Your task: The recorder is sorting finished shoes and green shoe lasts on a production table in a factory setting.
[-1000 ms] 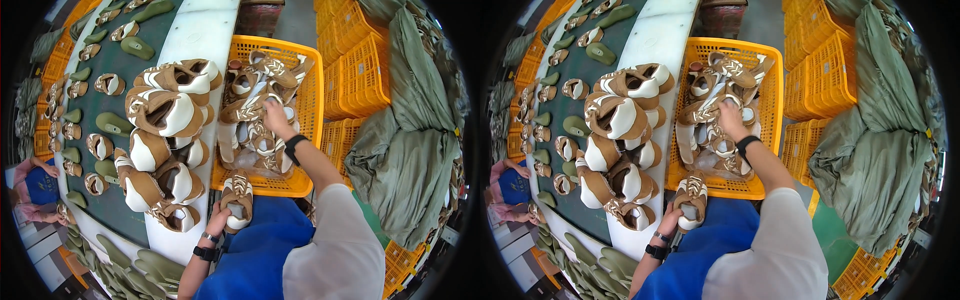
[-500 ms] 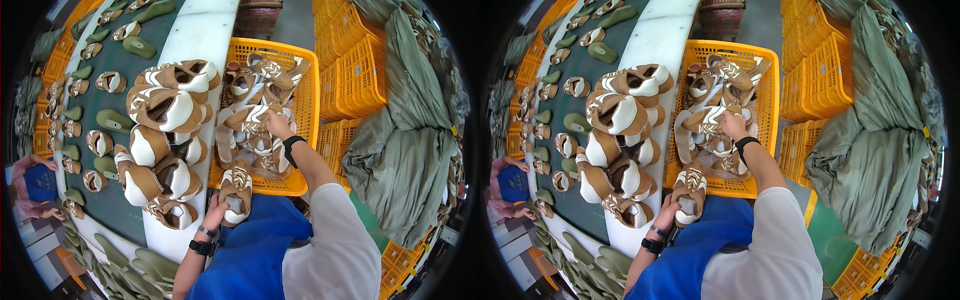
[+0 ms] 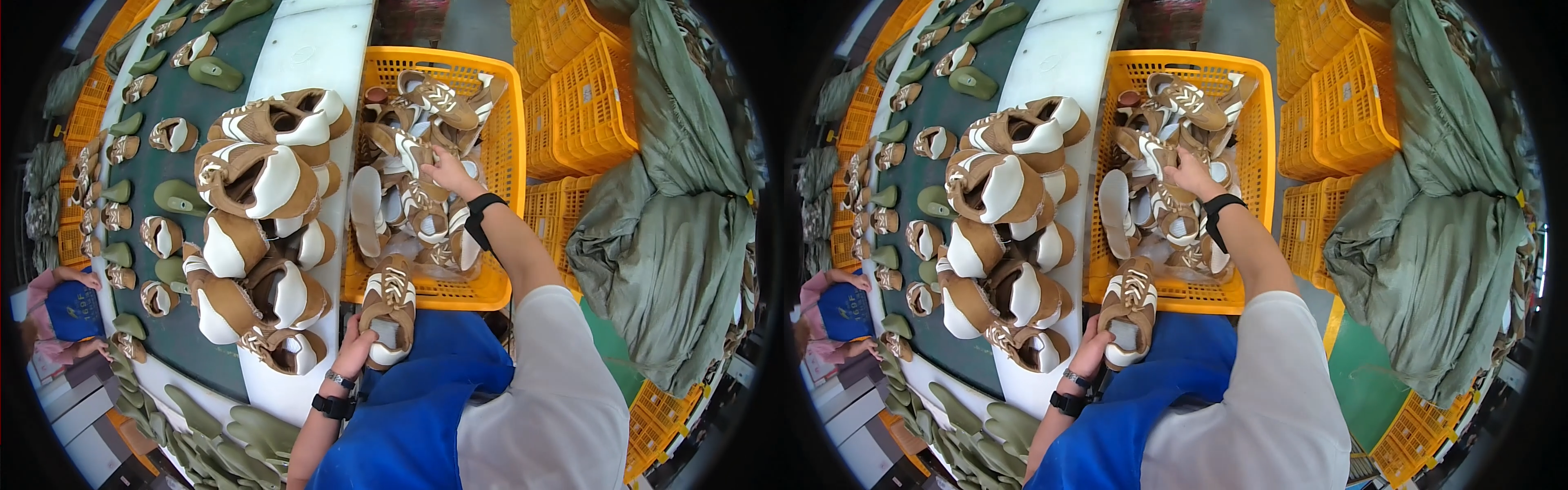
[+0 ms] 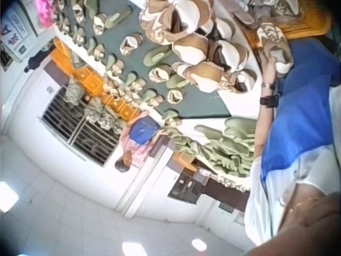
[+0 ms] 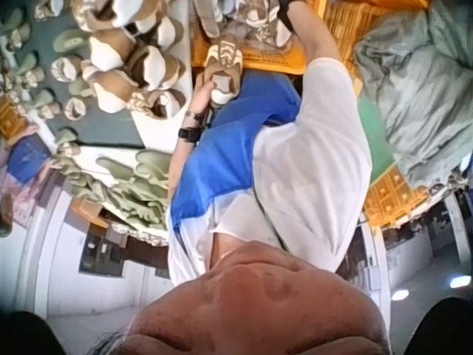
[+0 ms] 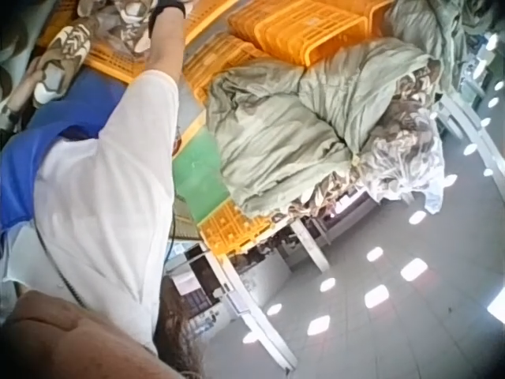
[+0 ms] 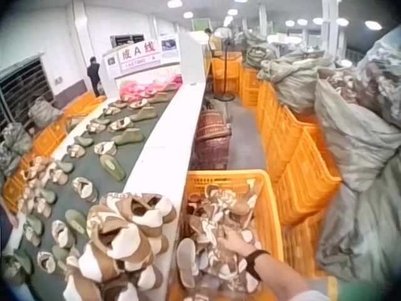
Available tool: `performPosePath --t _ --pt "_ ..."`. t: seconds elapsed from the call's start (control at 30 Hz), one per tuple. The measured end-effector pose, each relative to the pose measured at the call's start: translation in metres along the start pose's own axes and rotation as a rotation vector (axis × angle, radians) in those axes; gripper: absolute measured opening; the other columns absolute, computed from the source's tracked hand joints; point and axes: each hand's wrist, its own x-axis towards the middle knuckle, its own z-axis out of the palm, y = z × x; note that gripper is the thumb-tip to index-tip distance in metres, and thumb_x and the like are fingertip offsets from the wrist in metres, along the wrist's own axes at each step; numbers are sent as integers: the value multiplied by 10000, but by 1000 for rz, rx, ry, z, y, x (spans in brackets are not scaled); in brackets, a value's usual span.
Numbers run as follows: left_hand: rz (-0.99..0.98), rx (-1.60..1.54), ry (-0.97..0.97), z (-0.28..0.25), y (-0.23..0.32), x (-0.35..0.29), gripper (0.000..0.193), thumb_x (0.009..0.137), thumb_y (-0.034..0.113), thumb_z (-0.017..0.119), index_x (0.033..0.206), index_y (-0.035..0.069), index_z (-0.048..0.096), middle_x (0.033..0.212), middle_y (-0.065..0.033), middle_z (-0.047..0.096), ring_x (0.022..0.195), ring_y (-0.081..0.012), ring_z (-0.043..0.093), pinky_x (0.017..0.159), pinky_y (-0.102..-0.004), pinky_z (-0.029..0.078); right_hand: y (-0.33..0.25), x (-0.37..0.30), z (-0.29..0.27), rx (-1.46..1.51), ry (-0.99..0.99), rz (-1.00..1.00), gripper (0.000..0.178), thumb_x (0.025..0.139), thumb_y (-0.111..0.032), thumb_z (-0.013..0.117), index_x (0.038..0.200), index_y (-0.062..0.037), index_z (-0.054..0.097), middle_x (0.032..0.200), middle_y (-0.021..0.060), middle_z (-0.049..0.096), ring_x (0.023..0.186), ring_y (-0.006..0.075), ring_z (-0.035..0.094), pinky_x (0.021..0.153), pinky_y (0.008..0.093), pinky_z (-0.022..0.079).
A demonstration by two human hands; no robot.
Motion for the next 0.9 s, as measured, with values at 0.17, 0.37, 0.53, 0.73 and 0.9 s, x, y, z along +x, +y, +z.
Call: performPosePath --t 0.17,0.37,0.53,0.73,0.9 --pt "-7 -85 24 -10 -9 2 541 757 128 475 1249 -17 304 1150 -137 460 1035 -203 456 899 -282 366 -27 -47 -13 1047 -469 198 470 838 -271 598 1214 -28 455 1013 65 598 830 135 600 683 230 486" --pt "-17 -96 3 2 2 2 520 742 84 452 1238 -5 324 1157 -131 461 1045 -213 459 913 -305 366 127 -90 66 -4 49 567 445 742 -289 585 1021 57 577 983 207 604 944 337 582 800 366 461" --pt "-15 -89 1 2 3 0 554 736 94 460 1246 -34 285 1166 -148 445 1056 -209 450 909 -298 371 134 -143 103 377 -60 881 540 740 -432 610 1058 3 574 955 133 618 902 263 579 736 340 459" --pt "-45 -83 -7 5 4 1 552 741 97 459 1246 -40 283 1162 -150 447 1059 -208 451 909 -296 373 99 -142 64 1040 -122 1062 332 830 -360 558 1014 -84 553 842 33 586 755 153 562 638 262 446" --pt "-41 -74 -34 9 9 5 569 741 77 459 1270 5 262 1173 -150 436 1074 -209 440 914 -296 370 81 -149 44 998 55 605 287 855 -197 536 1071 -11 512 928 73 597 765 157 586 652 278 481"
